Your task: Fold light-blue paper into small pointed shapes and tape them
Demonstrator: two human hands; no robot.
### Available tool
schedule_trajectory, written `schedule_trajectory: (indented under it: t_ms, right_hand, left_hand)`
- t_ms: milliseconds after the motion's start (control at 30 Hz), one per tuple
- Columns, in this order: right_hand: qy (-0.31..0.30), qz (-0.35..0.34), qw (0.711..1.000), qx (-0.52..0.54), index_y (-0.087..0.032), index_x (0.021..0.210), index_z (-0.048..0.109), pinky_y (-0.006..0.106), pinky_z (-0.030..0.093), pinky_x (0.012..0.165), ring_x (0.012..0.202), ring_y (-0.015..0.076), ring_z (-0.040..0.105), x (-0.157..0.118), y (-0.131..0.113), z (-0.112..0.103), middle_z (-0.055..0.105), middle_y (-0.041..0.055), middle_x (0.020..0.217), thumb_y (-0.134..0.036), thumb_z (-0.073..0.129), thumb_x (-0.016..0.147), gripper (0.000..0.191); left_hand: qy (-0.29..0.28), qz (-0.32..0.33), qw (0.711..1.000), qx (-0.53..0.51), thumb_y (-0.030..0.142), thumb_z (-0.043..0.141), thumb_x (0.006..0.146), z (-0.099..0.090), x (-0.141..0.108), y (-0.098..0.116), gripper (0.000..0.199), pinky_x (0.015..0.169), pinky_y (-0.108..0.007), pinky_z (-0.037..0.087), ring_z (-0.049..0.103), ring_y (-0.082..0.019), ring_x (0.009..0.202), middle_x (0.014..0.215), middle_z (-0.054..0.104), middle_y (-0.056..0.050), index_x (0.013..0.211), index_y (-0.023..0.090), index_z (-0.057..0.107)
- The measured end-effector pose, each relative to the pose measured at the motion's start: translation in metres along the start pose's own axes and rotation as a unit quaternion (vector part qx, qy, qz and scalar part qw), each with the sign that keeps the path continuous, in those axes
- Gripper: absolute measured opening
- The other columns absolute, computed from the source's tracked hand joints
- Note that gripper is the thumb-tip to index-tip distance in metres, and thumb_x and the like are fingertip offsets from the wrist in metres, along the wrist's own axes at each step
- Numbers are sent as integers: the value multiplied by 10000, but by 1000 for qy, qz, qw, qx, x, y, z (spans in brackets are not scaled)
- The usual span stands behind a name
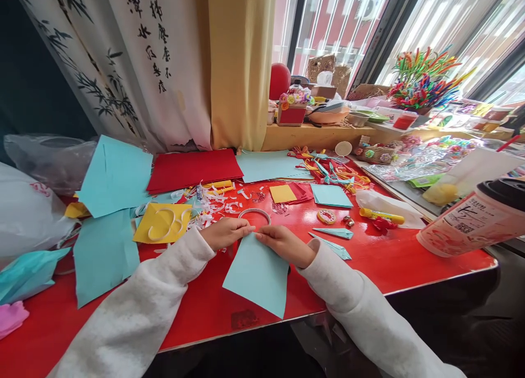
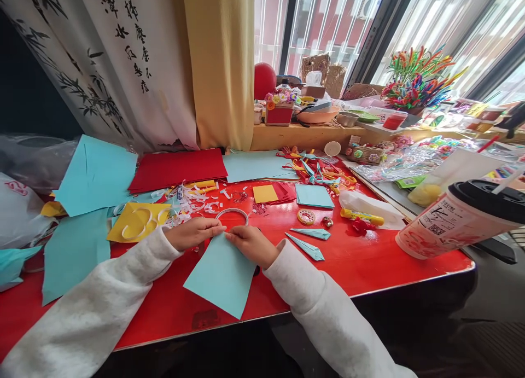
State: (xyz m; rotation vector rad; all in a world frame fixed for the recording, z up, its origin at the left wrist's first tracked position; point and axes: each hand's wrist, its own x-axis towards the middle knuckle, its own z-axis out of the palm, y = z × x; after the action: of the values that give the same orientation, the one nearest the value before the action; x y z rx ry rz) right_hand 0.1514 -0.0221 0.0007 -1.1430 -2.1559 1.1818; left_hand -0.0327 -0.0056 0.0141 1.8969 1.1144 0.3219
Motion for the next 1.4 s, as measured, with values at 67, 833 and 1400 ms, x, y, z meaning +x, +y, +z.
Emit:
schedule_trajectory:
  t_ms: [67, 833, 1400]
  right_hand:
    - [3, 17, 1000, -8, -155, 611, 421, 212, 253, 462, 515, 68, 307, 0, 1, 0, 324, -29, 558, -449, 362, 790, 349]
    - [-101, -61, 992, -50, -151, 608, 397, 198, 242, 450, 491, 50, 287, -4, -4, 2, 325, -37, 544, -407, 353, 808, 328]
    - [-124, -54, 990, -29, -156, 567, 320, 190, 219, 426, 490, 46, 250, -2, -5, 0, 260, -42, 549, -463, 384, 779, 378]
  left_hand:
    - [-20, -4, 1000, -23, 522, 409, 719, -1, -1, 1, 385, 378, -179, 369, 482, -66, 428, 627, 452, 32, 742, 152, 510]
    - [-169, -36, 984, -51, 378, 556, 668, -7, -8, 1, 243, 326, -147, 331, 437, -61, 368, 450, 484, 31, 736, 154, 623]
    - [-135, -23, 989, -49, 399, 546, 663, -11, -8, 1, 252, 342, -166, 329, 428, -79, 419, 491, 439, 34, 734, 158, 577]
